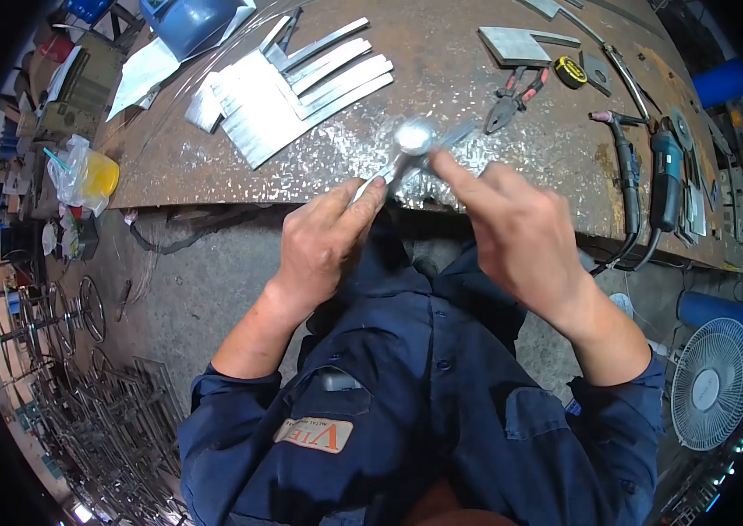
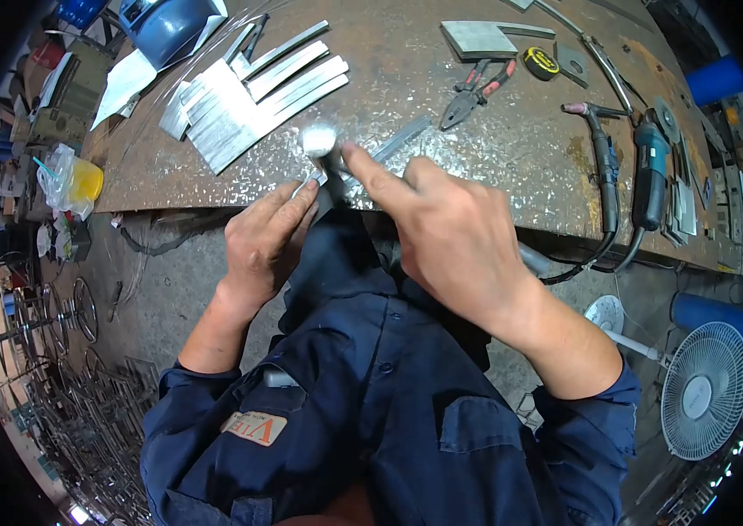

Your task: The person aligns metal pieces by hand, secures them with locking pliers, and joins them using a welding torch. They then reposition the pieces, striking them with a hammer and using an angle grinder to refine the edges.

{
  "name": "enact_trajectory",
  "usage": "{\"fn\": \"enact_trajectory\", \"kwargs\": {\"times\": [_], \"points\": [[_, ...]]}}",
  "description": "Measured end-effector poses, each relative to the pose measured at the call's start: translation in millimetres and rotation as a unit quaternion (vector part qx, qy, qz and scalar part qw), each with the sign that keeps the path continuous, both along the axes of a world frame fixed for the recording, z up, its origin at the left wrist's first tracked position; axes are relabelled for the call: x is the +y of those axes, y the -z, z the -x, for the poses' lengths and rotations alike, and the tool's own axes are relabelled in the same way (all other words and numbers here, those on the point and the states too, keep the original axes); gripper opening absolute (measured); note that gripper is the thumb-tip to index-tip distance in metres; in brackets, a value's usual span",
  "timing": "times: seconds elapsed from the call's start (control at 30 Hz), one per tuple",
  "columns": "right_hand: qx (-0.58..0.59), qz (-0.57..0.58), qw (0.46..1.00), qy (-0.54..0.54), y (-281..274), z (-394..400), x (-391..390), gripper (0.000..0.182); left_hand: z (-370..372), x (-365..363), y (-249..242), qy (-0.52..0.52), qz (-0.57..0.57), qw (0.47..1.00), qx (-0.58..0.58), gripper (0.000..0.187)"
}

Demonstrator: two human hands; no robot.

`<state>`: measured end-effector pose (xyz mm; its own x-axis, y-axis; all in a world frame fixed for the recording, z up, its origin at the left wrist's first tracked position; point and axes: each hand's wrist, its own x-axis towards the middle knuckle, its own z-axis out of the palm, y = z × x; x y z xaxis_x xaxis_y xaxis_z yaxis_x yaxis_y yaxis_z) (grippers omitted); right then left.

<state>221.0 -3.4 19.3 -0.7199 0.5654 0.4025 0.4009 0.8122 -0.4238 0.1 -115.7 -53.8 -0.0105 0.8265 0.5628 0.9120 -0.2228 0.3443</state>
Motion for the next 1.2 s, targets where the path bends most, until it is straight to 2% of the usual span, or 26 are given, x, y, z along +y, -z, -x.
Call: {"fn": "enact_trajectory", "kwargs": {"times": [0.07, 0.13, 0.23, 0.3, 0.4, 0.47, 0.53, 0.6, 0.67, 0.7, 0.73, 0.8, 0.83, 0.87, 0.9, 0.93, 0.97, 1.0, 1.07, 1.13, 1.2], "points": [[-0.051, -0.028, 0.998, -0.019, 4.5, -2.2, 5.9, 0.071, -0.5, 1.4, -0.4, 0.005, -0.005, 1.000, 0.001, 0.037], [-0.021, -0.016, 1.000, -0.015, 5.6, -1.2, 5.1, 0.070, -0.2, 2.6, -0.9, 0.008, -0.008, 1.000, 0.004, 0.037], [0.031, 0.000, 0.999, -0.006, 12.6, -1.9, 4.0, 0.068, -0.9, 3.2, -3.1, 0.016, -0.011, 1.000, 0.004, 0.036], [-0.027, -0.012, 1.000, 0.000, 15.1, -6.5, 8.9, 0.060, -1.7, 4.2, -5.3, 0.018, -0.004, 1.000, -0.002, 0.033], [0.013, -0.009, 0.999, 0.032, 21.5, -21.4, 14.4, 0.050, 1.8, 8.9, -7.2, 0.018, -0.005, 1.000, -0.025, 0.032], [0.003, -0.019, 0.998, 0.068, 33.7, -41.0, 22.7, 0.043, 3.8, 8.4, -13.9, 0.008, 0.035, 0.997, -0.062, 0.029], [-0.025, -0.020, 0.992, 0.121, 51.2, -60.7, 27.8, 0.041, 9.8, 13.6, -13.9, -0.055, 0.057, 0.995, -0.066, 0.028], [-0.060, -0.043, 0.982, 0.174, 74.4, -78.2, 36.4, 0.039, 24.9, 19.1, -7.9, -0.079, 0.077, 0.987, -0.118, 0.030], [-0.085, -0.044, 0.977, 0.193, 87.5, -84.4, 43.2, 0.037, 43.7, 24.5, 10.9, -0.089, 0.135, 0.944, -0.286, 0.030], [-0.046, -0.108, 0.974, 0.195, 88.9, -82.3, 44.6, 0.035, 42.1, 25.2, 8.7, -0.088, 0.154, 0.925, -0.335, 0.030], [-0.006, -0.173, 0.965, 0.199, 87.8, -79.5, 44.1, 0.033, 41.2, 25.1, 6.8, -0.084, 0.157, 0.928, -0.327, 0.030], [0.073, -0.083, 0.977, 0.182, 90.5, -64.2, 23.2, 0.027, 36.2, 18.5, 8.0, -0.104, 0.212, 0.855, -0.462, 0.031], [0.140, -0.005, 0.982, 0.127, 96.0, -54.2, 10.6, 0.019, 29.8, 13.9, 12.4, -0.090, 0.179, 0.843, -0.499, 0.030], [0.184, 0.186, 0.961, 0.091, 94.5, -41.5, -7.8, 0.015, 24.0, 8.9, 13.9, -0.088, 0.186, 0.844, -0.496, 0.030], [0.141, 0.423, 0.892, 0.069, 91.0, -33.0, -21.6, 0.023, 18.4, 2.9, 14.7, -0.104, 0.189, 0.799, -0.561, 0.032], [0.183, 0.598, 0.780, 0.023, 105.4, -21.7, -27.4, 0.033, 13.9, -3.8, 15.6, -0.120, 0.190, 0.750, -0.622, 0.033], [0.223, 0.685, 0.693, -0.013, 121.7, -14.3, -31.7, 0.038, 10.4, -10.7, 16.8, -0.124, 0.190, 0.729, -0.645, 0.032], [0.267, 0.745, 0.609, -0.046, 133.4, -6.4, -36.4, 0.034, 7.1, -18.1, 20.4, -0.125, 0.192, 0.728, -0.647, 0.032], [0.331, 0.795, 0.499, -0.096, 151.2, 7.9, -39.8, 0.033, 0.9, -31.2, 29.5, -0.120, 0.181, 0.704, -0.676, 0.030], [0.334, 0.798, 0.492, -0.095, 163.3, 18.8, -38.8, 0.031, -6.8, -38.8, 32.5, -0.118, 0.185, 0.694, -0.686, 0.028], [0.339, 0.799, 0.487, -0.096, 170.4, 22.7, -39.3, 0.029, -8.5, -44.3, 40.2, -0.109, 0.174, 0.659, -0.724, 0.028]]}}
